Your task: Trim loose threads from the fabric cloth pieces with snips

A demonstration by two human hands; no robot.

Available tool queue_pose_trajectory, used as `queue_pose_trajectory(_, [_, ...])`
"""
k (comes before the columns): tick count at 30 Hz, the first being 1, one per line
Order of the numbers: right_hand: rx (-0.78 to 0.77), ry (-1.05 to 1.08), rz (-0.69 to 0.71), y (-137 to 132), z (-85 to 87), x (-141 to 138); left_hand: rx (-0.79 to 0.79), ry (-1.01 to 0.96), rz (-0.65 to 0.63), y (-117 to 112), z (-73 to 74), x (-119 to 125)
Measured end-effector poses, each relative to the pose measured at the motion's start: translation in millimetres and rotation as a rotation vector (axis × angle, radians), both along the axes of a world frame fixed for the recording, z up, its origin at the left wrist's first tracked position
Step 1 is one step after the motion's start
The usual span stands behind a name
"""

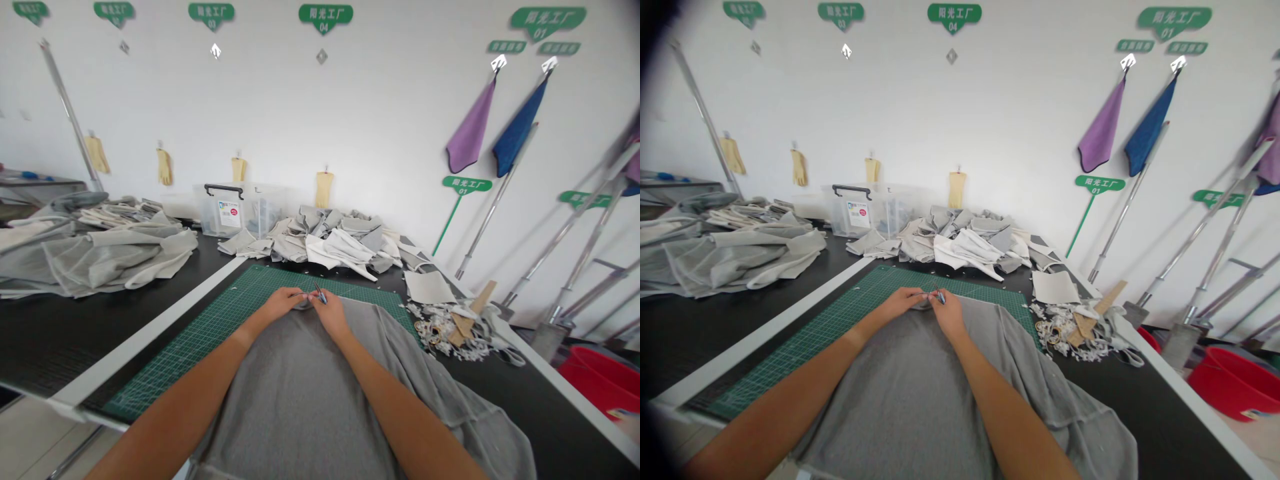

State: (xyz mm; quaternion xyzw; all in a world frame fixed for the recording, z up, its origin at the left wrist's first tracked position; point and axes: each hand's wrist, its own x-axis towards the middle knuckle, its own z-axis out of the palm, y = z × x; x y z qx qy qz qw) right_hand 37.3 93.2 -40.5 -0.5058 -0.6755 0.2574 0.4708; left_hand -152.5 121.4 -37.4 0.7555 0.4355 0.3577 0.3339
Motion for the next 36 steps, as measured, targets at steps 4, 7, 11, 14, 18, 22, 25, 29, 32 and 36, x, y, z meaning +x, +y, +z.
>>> queue_pose_trajectory(4, [-0.036,0.008,-0.035,4.3,-5.6,1.7,-0.019,-0.127,0.040,-3.1,2.8,1.4])
queue_pose_trajectory(7, [-0.028,0.008,-0.023,5.4,-6.8,2.4,-0.033,-0.157,0.067,-3.8,4.4,1.1])
queue_pose_trajectory(11, [0.037,-0.005,0.000,2.4,-4.5,2.0,-0.009,-0.171,0.027,-2.7,2.6,0.6])
queue_pose_trajectory(14, [0.030,-0.042,-0.015,-1.6,-3.3,0.2,0.009,-0.206,-0.001,-2.3,0.7,1.1])
queue_pose_trajectory(18, [0.036,-0.100,-0.009,-4.4,-3.5,-2.3,0.017,-0.201,0.018,-3.3,1.5,2.2])
queue_pose_trajectory(22, [0.048,-0.075,-0.004,-1.4,-4.9,-0.7,-0.048,-0.207,0.013,-4.3,3.6,1.7])
queue_pose_trajectory(25, [0.034,-0.023,-0.035,2.0,-6.0,1.6,-0.130,-0.209,-0.019,-4.0,3.9,0.2])
queue_pose_trajectory(29, [0.029,-0.007,-0.024,2.2,-4.6,1.8,-0.131,-0.197,-0.002,-4.0,4.7,-1.0])
queue_pose_trajectory(32, [0.036,-0.019,-0.030,-1.9,-1.5,-0.1,-0.080,-0.214,0.035,-5.0,6.8,-0.7])
queue_pose_trajectory(36, [-0.002,-0.036,-0.044,-9.5,2.7,-2.7,-0.015,-0.248,0.039,-6.3,10.0,0.7])
